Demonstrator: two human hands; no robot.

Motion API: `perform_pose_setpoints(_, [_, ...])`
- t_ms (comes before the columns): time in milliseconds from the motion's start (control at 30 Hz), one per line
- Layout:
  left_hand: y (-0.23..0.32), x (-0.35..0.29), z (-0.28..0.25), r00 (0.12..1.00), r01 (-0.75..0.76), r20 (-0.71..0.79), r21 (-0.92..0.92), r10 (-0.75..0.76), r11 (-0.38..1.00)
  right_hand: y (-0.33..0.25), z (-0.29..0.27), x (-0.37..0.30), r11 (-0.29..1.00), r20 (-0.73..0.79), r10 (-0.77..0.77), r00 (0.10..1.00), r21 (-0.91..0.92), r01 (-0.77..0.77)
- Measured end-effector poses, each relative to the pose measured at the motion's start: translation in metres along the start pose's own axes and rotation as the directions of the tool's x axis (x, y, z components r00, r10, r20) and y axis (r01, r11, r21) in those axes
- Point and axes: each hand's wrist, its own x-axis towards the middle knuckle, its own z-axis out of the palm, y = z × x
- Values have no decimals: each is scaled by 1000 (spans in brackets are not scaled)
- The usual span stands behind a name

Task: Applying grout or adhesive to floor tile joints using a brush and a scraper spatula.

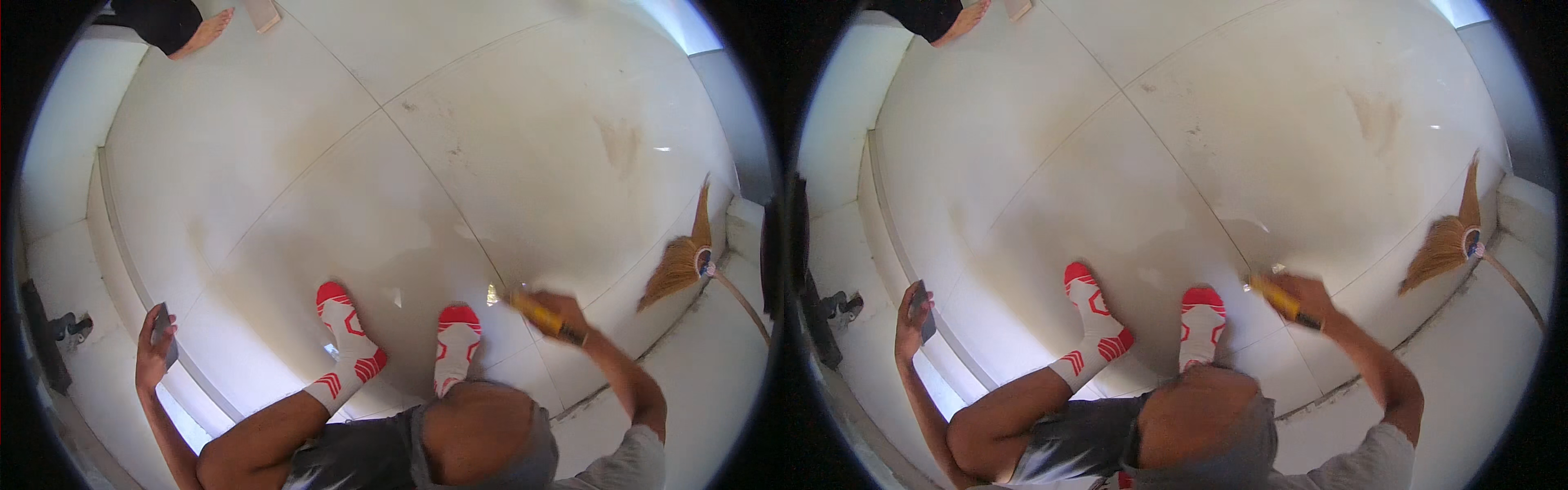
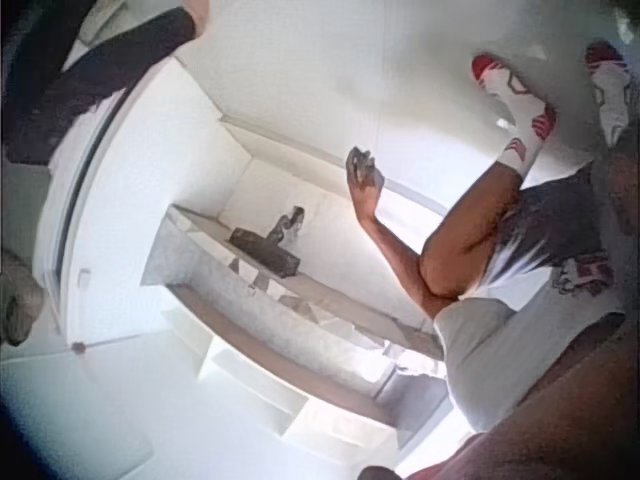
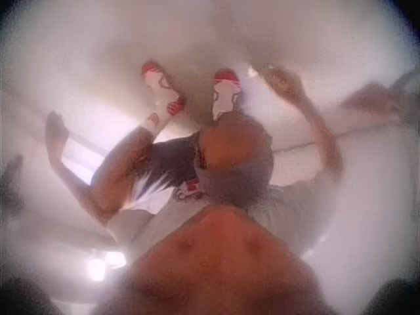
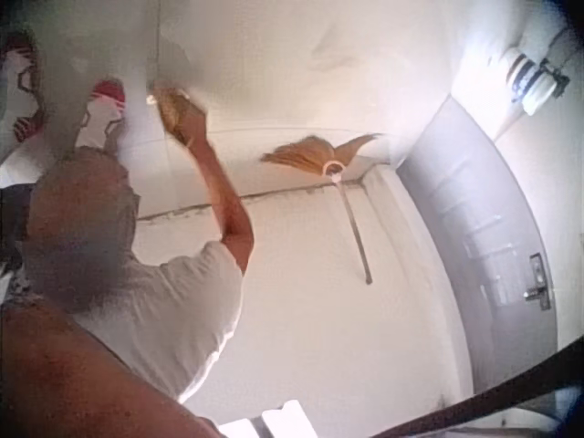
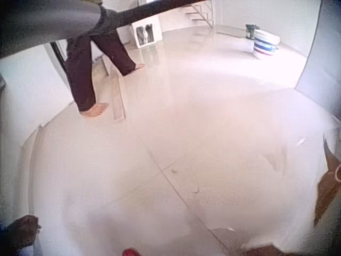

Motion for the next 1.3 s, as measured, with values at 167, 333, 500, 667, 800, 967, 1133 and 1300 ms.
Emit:
perform_pose_setpoints(167, [-11,-18,-10,999,19,-47,-52,-21,998,-2,41,-29,958,418,-135,898,-175,225])
perform_pose_setpoints(333, [14,-6,11,997,-73,-43,-37,71,997,-9,-17,168,842,-31,-386,922,-421,339])
perform_pose_setpoints(500, [30,-12,15,990,-80,-113,13,81,997,-61,-106,288,800,-253,-299,920,-593,97])
perform_pose_setpoints(667, [6,-17,3,995,-51,-86,-86,43,995,-97,-54,252,958,-186,-120,975,-279,65])
perform_pose_setpoints(800, [3,-9,4,998,-17,-63,-11,16,1000,-117,47,181,959,267,-263,927,-31,281])
perform_pose_setpoints(967, [-6,-9,-1,999,17,-51,-52,-19,999,-71,0,276,927,-121,-298,947,-272,257])
perform_pose_setpoints(1133, [-25,5,9,997,-40,-62,-47,37,998,-16,-174,365,734,-445,-267,855,-669,-119])
perform_pose_setpoints(1300, [-16,-12,-8,997,26,-68,-125,-35,992,-83,-103,328,956,-384,-11,923,-273,-102])
